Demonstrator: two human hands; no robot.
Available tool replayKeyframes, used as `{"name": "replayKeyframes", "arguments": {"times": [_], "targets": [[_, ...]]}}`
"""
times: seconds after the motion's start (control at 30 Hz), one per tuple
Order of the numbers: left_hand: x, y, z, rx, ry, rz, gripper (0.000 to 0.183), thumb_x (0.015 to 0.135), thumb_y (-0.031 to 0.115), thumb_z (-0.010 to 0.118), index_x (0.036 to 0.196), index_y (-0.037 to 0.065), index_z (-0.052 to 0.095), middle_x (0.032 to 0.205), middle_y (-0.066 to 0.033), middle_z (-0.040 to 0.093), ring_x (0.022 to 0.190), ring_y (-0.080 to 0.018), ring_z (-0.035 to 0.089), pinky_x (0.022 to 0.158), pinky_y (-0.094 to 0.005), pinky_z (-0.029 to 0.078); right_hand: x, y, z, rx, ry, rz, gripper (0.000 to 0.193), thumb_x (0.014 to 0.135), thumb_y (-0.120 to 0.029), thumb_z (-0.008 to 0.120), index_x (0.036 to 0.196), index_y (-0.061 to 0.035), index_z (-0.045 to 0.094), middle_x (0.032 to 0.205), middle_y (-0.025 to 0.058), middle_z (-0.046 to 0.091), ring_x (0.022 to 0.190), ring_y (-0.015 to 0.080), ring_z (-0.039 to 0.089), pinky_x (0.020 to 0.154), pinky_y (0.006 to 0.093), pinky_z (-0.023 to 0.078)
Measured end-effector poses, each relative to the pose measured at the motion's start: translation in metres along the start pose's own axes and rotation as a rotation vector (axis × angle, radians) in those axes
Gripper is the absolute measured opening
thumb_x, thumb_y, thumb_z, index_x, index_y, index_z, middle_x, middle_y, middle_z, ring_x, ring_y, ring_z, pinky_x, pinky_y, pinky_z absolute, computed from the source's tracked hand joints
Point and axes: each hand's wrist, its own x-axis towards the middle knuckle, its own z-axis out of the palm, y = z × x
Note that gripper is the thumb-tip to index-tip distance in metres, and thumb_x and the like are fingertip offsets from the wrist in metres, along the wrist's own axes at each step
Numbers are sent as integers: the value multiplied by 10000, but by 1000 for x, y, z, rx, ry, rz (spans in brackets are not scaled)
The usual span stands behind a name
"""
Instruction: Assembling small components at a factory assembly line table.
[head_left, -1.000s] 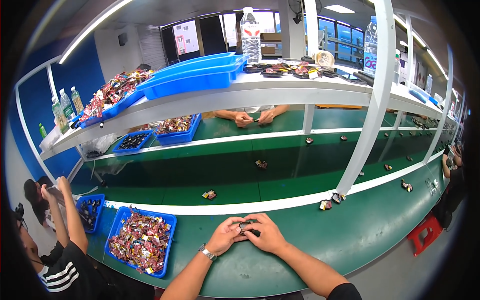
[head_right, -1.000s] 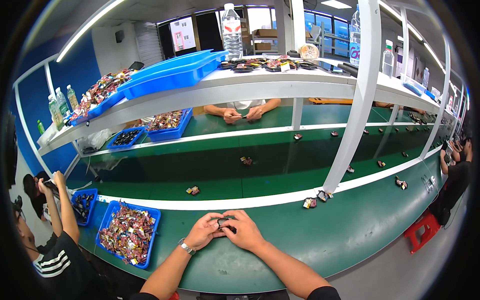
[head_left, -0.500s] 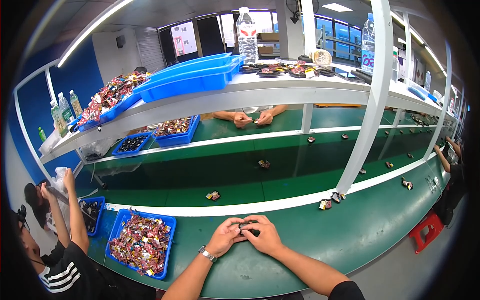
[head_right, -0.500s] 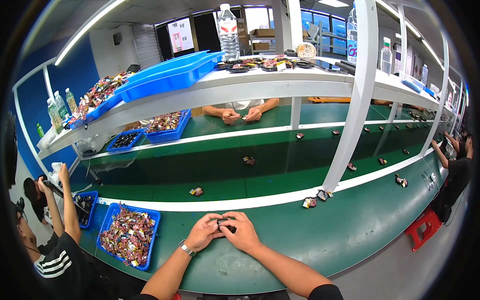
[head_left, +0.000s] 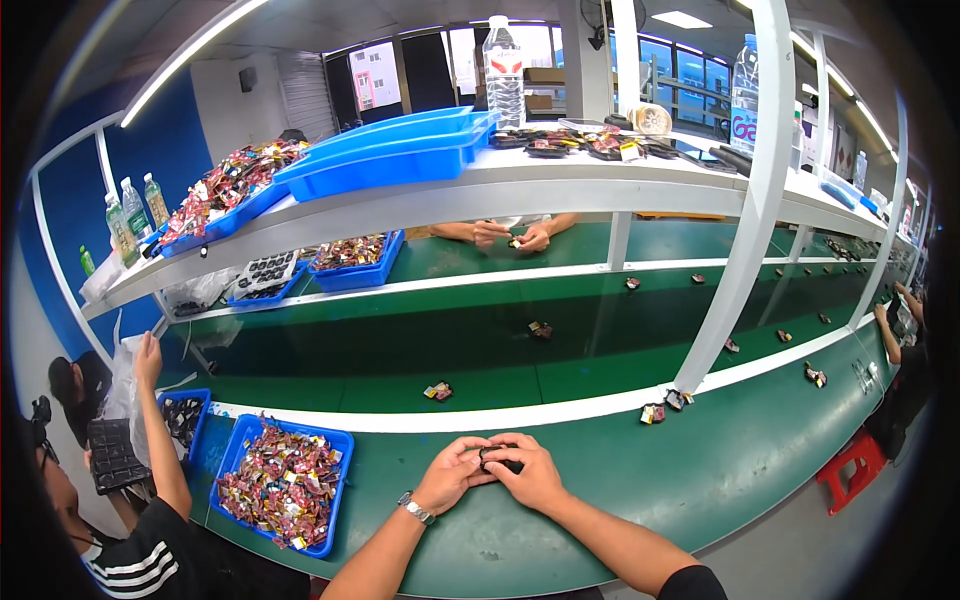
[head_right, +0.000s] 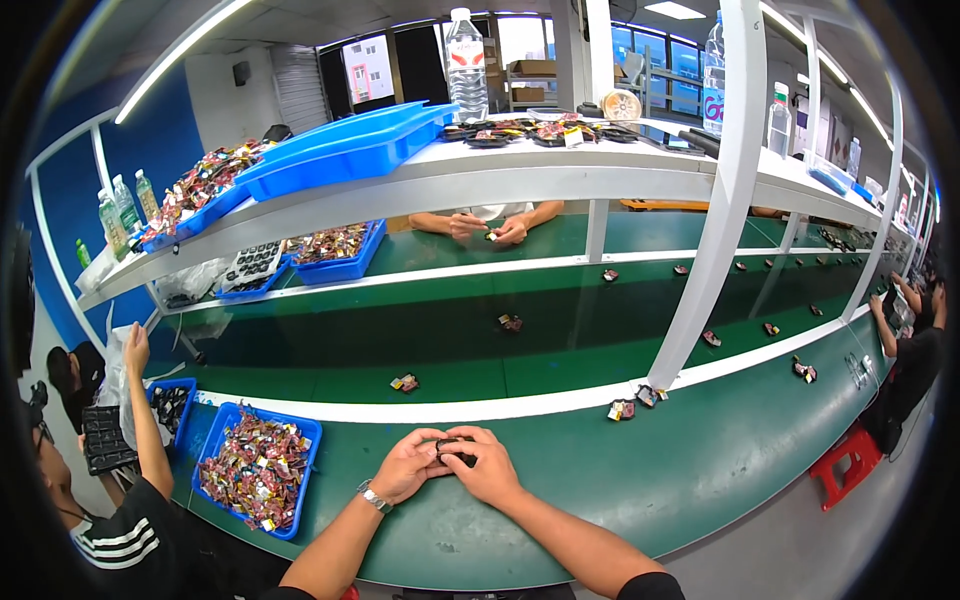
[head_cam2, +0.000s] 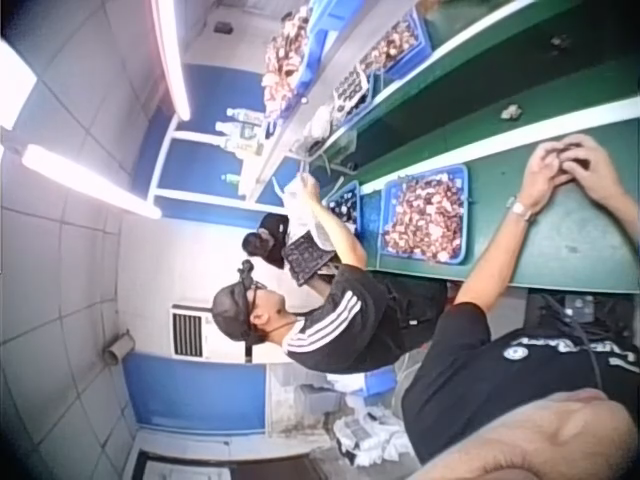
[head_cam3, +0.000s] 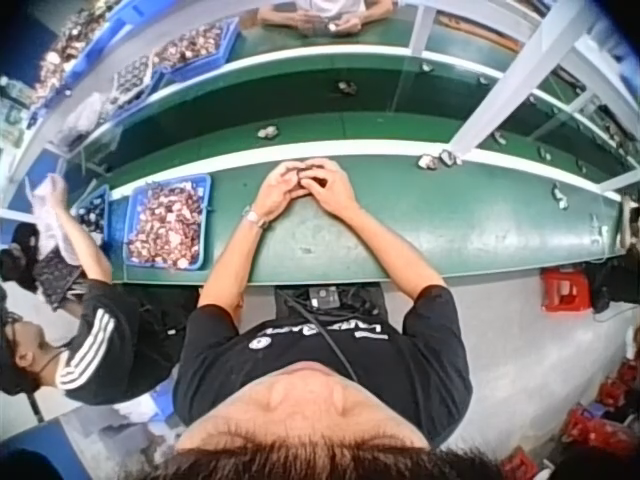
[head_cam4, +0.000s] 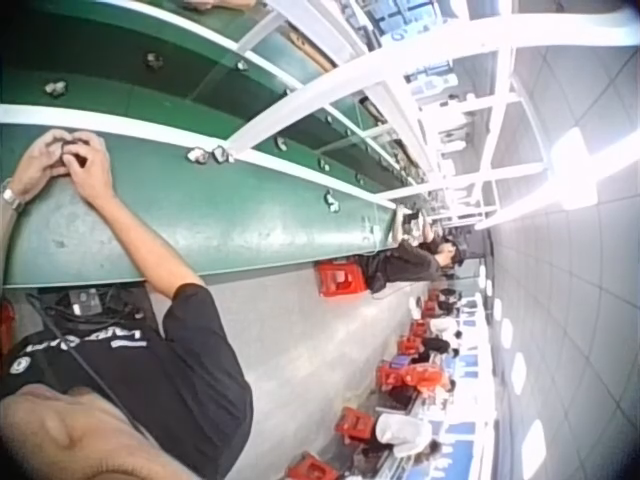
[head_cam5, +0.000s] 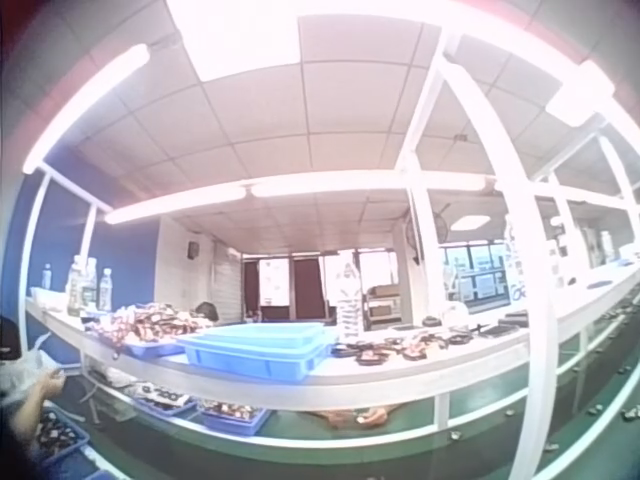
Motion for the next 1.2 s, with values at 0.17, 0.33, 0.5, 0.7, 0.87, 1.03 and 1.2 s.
{"name": "replayKeyframes", "arguments": {"times": [0.17,0.33,0.5,0.7,0.87,1.03,1.2], "targets": [[-2,-2,1,20,6,16,265,1025,128,486,1274,40,472,1263,-142,584,1151,-207,594,1018,-406,501,-1,-2,3,33,-11,12,180,819,-92,702,988,-106,760,1211,74,655,1134,268,593,966,370,480],[1,-6,2,71,52,14,243,1031,120,466,1263,46,469,1253,-137,592,1150,-194,593,1006,-391,509,-1,0,3,13,-4,35,189,821,-96,704,1001,-107,759,1241,90,646,1172,279,577,987,378,469],[0,-6,-1,105,46,43,231,1030,89,453,1256,48,469,1283,-139,578,1161,-199,591,1008,-382,506,3,-1,2,43,-27,-69,214,815,-93,713,1026,-107,745,1299,96,613,1232,295,539,1013,391,456],[0,-7,-3,37,17,73,224,1024,58,443,1246,48,477,1321,-141,565,1203,-213,575,1016,-393,497,-1,-4,4,-39,0,-58,224,812,-90,717,1034,-110,736,1313,86,598,1226,307,531,1006,400,468],[0,-6,4,43,55,109,228,1023,55,443,1249,45,473,1277,-126,587,1157,-200,593,1006,-395,504,3,-5,3,-56,-6,-141,242,817,-77,707,1055,-112,729,1338,79,576,1215,295,532,1004,390,474],[-1,-5,3,23,88,86,248,1020,45,438,1267,40,457,1242,-121,602,1121,-199,610,995,-397,515,4,-12,6,-138,116,-161,196,792,-49,721,986,-74,714,1199,94,606,1078,275,578,882,365,519],[-1,-3,6,48,88,67,259,1017,39,435,1275,43,454,1219,-113,613,1114,-192,613,994,-396,516,7,-15,2,-244,201,-284,181,756,-26,741,927,-72,703,992,77,614,910,255,607,748,345,537]]}}
